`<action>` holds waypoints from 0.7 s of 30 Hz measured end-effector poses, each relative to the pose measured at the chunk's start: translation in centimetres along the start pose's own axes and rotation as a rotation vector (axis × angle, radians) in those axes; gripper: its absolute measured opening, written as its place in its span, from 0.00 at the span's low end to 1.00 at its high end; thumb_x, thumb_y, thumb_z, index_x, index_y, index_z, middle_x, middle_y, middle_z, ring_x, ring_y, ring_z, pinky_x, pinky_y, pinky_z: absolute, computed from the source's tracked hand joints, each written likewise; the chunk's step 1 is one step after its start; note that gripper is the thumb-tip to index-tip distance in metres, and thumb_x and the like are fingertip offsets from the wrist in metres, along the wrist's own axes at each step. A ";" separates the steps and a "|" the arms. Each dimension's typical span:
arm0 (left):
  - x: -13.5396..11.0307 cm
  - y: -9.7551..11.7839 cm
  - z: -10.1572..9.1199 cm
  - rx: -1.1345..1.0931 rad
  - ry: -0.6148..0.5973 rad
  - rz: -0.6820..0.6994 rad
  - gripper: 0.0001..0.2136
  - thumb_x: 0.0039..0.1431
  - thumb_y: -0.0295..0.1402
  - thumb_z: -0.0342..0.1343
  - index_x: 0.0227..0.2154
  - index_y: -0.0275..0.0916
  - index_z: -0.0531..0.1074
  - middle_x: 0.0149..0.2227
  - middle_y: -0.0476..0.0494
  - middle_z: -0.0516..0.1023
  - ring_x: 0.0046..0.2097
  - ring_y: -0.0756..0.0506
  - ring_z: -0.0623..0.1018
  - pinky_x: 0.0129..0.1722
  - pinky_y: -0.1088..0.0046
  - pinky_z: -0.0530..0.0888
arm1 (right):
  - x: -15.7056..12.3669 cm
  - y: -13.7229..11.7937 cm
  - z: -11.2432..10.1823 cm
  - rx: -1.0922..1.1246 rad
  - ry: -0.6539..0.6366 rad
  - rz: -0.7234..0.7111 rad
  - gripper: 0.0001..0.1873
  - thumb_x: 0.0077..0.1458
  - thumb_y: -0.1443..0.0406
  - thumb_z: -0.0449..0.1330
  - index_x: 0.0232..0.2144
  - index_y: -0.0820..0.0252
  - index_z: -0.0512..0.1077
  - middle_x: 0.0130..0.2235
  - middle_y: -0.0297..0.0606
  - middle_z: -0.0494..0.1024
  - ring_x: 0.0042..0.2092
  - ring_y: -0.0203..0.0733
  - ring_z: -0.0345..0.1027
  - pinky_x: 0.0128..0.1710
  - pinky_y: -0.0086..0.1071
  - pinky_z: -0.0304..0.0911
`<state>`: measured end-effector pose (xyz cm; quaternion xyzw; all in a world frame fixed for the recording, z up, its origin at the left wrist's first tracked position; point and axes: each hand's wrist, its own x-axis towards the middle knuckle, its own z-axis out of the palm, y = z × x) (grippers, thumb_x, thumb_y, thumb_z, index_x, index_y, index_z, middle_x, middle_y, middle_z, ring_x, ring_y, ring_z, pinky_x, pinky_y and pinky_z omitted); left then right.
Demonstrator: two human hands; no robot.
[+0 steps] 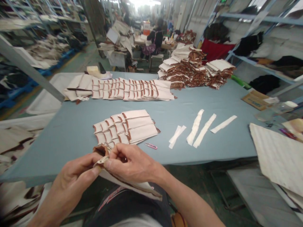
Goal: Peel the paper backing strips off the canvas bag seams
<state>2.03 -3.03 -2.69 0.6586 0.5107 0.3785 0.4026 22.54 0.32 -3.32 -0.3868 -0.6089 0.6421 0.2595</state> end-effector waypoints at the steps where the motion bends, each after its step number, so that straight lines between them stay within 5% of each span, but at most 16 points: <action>1: 0.0 0.1 0.0 0.009 0.000 0.001 0.15 0.65 0.37 0.57 0.24 0.40 0.79 0.24 0.51 0.78 0.27 0.48 0.75 0.28 0.79 0.71 | 0.0 -0.1 0.0 -0.032 0.024 -0.007 0.15 0.66 0.56 0.66 0.32 0.57 0.68 0.28 0.25 0.67 0.32 0.33 0.58 0.32 0.30 0.53; 7: 0.4 0.3 -0.3 -0.042 -0.073 -0.037 0.16 0.66 0.41 0.58 0.24 0.41 0.81 0.26 0.50 0.82 0.30 0.46 0.78 0.31 0.77 0.73 | -0.1 -0.2 -0.1 -0.094 0.071 -0.010 0.13 0.66 0.58 0.64 0.32 0.56 0.69 0.28 0.25 0.68 0.31 0.34 0.58 0.31 0.30 0.52; 16: 0.7 -2.3 1.2 -0.136 0.005 -0.188 0.16 0.59 0.44 0.63 0.21 0.40 0.78 0.24 0.49 0.77 0.29 0.46 0.72 0.30 0.74 0.69 | -0.7 0.2 0.8 -0.292 0.185 0.016 0.07 0.57 0.69 0.65 0.32 0.55 0.70 0.28 0.25 0.72 0.30 0.34 0.65 0.33 0.30 0.58; 21: 0.0 -4.2 2.7 -0.259 0.069 -0.254 0.17 0.60 0.46 0.61 0.22 0.39 0.76 0.25 0.50 0.74 0.27 0.47 0.68 0.28 0.75 0.68 | -0.8 1.2 1.9 -0.115 0.235 0.063 0.09 0.52 0.67 0.67 0.33 0.54 0.69 0.29 0.25 0.72 0.31 0.35 0.64 0.33 0.30 0.60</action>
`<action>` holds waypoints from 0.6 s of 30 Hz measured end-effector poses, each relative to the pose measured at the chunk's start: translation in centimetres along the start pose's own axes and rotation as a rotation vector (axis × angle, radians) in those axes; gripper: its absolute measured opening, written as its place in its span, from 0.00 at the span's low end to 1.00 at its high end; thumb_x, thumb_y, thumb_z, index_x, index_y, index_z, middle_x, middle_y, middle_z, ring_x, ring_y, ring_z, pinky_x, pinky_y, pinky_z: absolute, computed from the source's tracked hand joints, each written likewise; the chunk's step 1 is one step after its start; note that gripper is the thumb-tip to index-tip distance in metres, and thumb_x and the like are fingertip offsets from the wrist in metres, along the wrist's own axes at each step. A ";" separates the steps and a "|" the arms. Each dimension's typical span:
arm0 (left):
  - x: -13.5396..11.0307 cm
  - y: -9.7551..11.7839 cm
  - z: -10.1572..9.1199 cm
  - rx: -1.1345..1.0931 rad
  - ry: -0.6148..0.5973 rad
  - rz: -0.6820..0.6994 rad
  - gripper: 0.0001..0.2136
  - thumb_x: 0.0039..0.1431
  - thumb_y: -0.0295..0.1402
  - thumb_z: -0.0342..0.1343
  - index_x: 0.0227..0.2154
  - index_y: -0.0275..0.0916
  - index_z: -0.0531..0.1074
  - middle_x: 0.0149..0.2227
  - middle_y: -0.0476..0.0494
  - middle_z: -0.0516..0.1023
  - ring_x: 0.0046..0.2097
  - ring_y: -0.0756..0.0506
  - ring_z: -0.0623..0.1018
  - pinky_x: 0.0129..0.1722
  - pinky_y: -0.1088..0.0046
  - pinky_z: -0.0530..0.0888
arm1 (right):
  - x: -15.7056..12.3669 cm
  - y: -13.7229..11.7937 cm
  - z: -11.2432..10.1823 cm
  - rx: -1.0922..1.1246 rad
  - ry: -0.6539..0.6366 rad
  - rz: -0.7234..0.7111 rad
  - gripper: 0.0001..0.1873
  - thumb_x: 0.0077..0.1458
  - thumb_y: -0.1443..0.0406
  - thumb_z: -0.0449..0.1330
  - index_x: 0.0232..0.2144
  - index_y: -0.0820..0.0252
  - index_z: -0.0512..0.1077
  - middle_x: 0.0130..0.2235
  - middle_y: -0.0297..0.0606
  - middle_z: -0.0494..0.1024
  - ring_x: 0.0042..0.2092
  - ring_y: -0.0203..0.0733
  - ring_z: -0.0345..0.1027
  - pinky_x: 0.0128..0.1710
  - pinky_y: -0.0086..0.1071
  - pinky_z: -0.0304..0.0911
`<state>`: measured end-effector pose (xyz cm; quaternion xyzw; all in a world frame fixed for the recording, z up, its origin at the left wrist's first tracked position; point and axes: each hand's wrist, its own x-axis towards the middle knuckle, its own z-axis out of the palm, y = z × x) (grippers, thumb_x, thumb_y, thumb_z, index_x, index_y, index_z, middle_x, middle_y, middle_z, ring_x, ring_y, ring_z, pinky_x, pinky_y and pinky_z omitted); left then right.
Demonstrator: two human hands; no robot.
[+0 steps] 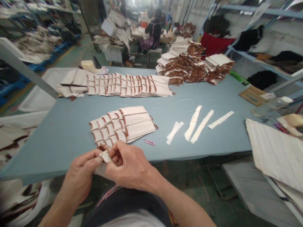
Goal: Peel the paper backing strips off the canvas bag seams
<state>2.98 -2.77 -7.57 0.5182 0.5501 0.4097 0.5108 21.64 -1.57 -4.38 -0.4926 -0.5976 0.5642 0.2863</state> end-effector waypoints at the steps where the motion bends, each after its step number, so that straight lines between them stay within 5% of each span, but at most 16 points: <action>1: -0.1 -0.5 0.1 -0.026 0.009 -0.015 0.17 0.61 0.46 0.60 0.22 0.40 0.75 0.25 0.50 0.73 0.27 0.48 0.68 0.27 0.75 0.67 | 0.0 0.2 0.1 0.050 -0.010 0.015 0.09 0.52 0.67 0.66 0.33 0.54 0.69 0.29 0.25 0.71 0.31 0.35 0.64 0.34 0.29 0.60; 7: -0.6 -2.0 0.1 -0.067 0.038 -0.068 0.21 0.62 0.51 0.63 0.23 0.40 0.73 0.22 0.51 0.69 0.26 0.49 0.65 0.26 0.75 0.64 | -0.3 0.5 -0.3 0.094 -0.041 0.004 0.08 0.51 0.71 0.61 0.34 0.55 0.70 0.31 0.26 0.74 0.33 0.35 0.63 0.35 0.30 0.61; 14: -0.7 -0.8 -0.1 0.018 0.022 -0.045 0.24 0.60 0.55 0.64 0.22 0.39 0.74 0.22 0.51 0.71 0.26 0.49 0.66 0.26 0.75 0.64 | -0.6 -0.4 -1.4 -0.091 -0.039 -0.079 0.07 0.55 0.69 0.65 0.35 0.56 0.71 0.29 0.26 0.74 0.31 0.34 0.67 0.33 0.28 0.62; 18: -1.0 0.3 -0.3 0.099 0.018 -0.002 0.20 0.62 0.49 0.63 0.22 0.40 0.75 0.22 0.52 0.71 0.26 0.49 0.66 0.26 0.75 0.64 | -0.5 -1.0 -1.8 -0.226 -0.034 -0.163 0.06 0.57 0.67 0.67 0.33 0.56 0.72 0.28 0.25 0.74 0.31 0.34 0.68 0.34 0.28 0.60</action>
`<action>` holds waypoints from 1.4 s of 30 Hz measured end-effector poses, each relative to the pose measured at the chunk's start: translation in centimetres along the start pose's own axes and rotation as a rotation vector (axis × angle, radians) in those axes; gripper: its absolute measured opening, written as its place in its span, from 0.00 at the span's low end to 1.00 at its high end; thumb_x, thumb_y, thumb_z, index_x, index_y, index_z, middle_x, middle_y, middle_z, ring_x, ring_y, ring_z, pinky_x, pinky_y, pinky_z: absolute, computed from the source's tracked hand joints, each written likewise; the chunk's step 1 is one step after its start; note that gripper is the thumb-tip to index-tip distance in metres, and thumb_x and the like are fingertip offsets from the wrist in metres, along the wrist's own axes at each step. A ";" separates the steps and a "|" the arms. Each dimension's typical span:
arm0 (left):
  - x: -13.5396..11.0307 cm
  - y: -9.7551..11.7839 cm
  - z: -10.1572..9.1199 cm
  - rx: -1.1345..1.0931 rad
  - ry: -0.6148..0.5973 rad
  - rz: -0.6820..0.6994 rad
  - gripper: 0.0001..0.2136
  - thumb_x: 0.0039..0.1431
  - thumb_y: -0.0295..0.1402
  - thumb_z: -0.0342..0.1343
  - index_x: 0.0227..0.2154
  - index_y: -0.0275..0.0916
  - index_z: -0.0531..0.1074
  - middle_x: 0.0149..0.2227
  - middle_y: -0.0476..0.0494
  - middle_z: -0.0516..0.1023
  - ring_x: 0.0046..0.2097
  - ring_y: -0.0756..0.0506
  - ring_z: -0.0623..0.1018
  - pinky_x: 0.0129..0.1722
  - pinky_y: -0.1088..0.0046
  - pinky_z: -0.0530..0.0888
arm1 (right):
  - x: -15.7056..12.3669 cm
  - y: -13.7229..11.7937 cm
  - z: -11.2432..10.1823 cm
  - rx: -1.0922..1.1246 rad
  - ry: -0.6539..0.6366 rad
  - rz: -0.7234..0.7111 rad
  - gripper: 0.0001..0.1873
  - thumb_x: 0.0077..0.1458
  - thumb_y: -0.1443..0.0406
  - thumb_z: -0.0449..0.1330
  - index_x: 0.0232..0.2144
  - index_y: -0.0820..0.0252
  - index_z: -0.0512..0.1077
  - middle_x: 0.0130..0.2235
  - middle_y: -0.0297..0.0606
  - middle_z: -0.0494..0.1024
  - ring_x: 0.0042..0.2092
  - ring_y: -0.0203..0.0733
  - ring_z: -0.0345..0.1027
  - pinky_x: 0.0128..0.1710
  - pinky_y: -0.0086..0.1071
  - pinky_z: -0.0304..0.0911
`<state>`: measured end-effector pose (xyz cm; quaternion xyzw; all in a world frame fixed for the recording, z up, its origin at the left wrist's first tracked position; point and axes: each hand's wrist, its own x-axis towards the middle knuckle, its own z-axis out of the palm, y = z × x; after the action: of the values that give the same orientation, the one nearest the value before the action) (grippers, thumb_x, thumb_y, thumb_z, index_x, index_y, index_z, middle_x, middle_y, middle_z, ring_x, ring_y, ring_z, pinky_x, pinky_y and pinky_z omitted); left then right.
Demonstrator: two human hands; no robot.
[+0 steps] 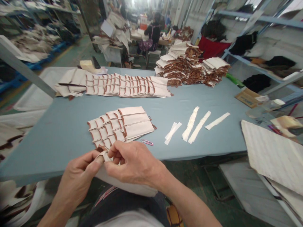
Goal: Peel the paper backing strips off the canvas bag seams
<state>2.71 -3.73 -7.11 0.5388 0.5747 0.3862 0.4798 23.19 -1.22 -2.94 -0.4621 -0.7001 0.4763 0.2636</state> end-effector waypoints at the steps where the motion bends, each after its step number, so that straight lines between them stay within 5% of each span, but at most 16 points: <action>1: -0.1 0.3 0.0 0.021 0.002 0.014 0.19 0.62 0.47 0.64 0.22 0.40 0.75 0.23 0.52 0.71 0.26 0.49 0.67 0.26 0.75 0.65 | 0.1 -0.1 -0.1 -0.035 0.009 -0.011 0.06 0.58 0.67 0.67 0.32 0.57 0.72 0.28 0.25 0.74 0.30 0.33 0.68 0.34 0.29 0.59; 8: -1.1 1.8 0.6 0.157 0.078 0.099 0.16 0.65 0.43 0.60 0.23 0.42 0.77 0.24 0.52 0.76 0.27 0.47 0.73 0.27 0.75 0.69 | 0.9 -1.1 -0.7 -0.261 0.003 -0.006 0.06 0.57 0.65 0.67 0.29 0.57 0.73 0.27 0.27 0.75 0.31 0.35 0.67 0.34 0.31 0.54; 13: -1.3 1.4 0.9 0.198 0.166 0.192 0.16 0.66 0.43 0.58 0.24 0.42 0.80 0.22 0.54 0.76 0.24 0.48 0.72 0.25 0.75 0.67 | 1.4 -1.8 -0.7 -0.208 -0.061 0.070 0.05 0.57 0.66 0.67 0.30 0.57 0.73 0.26 0.26 0.75 0.30 0.35 0.66 0.33 0.30 0.54; 20: -1.9 2.9 1.3 0.104 0.186 0.000 0.17 0.65 0.45 0.58 0.23 0.42 0.78 0.23 0.52 0.77 0.27 0.47 0.71 0.30 0.73 0.67 | 1.1 -0.2 -0.7 -0.015 -0.161 0.089 0.07 0.57 0.74 0.61 0.33 0.58 0.77 0.28 0.26 0.76 0.31 0.33 0.67 0.32 0.27 0.57; 27: -1.7 3.6 1.4 0.117 0.184 -0.004 0.18 0.65 0.47 0.58 0.24 0.42 0.79 0.23 0.52 0.75 0.27 0.46 0.70 0.29 0.72 0.65 | 0.8 -0.6 -2.1 0.063 -0.150 0.105 0.07 0.60 0.72 0.60 0.32 0.58 0.76 0.29 0.26 0.76 0.32 0.33 0.67 0.32 0.27 0.58; 35: -1.5 3.3 2.1 0.120 0.204 0.045 0.13 0.63 0.43 0.59 0.25 0.43 0.77 0.24 0.52 0.77 0.27 0.46 0.71 0.29 0.72 0.68 | -0.2 0.1 0.2 0.096 0.060 0.157 0.07 0.60 0.63 0.68 0.34 0.57 0.73 0.31 0.27 0.76 0.33 0.35 0.68 0.37 0.30 0.62; 42: -1.8 2.6 2.3 0.130 0.210 0.031 0.12 0.61 0.42 0.60 0.26 0.43 0.80 0.23 0.54 0.76 0.26 0.47 0.70 0.28 0.73 0.66 | -0.9 2.0 2.3 0.212 0.109 0.150 0.06 0.59 0.62 0.66 0.37 0.57 0.73 0.33 0.29 0.76 0.34 0.36 0.69 0.38 0.31 0.67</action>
<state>5.48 -5.36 -4.90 0.5340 0.6373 0.4097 0.3752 22.50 -2.72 -5.58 -0.5080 -0.5938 0.5403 0.3121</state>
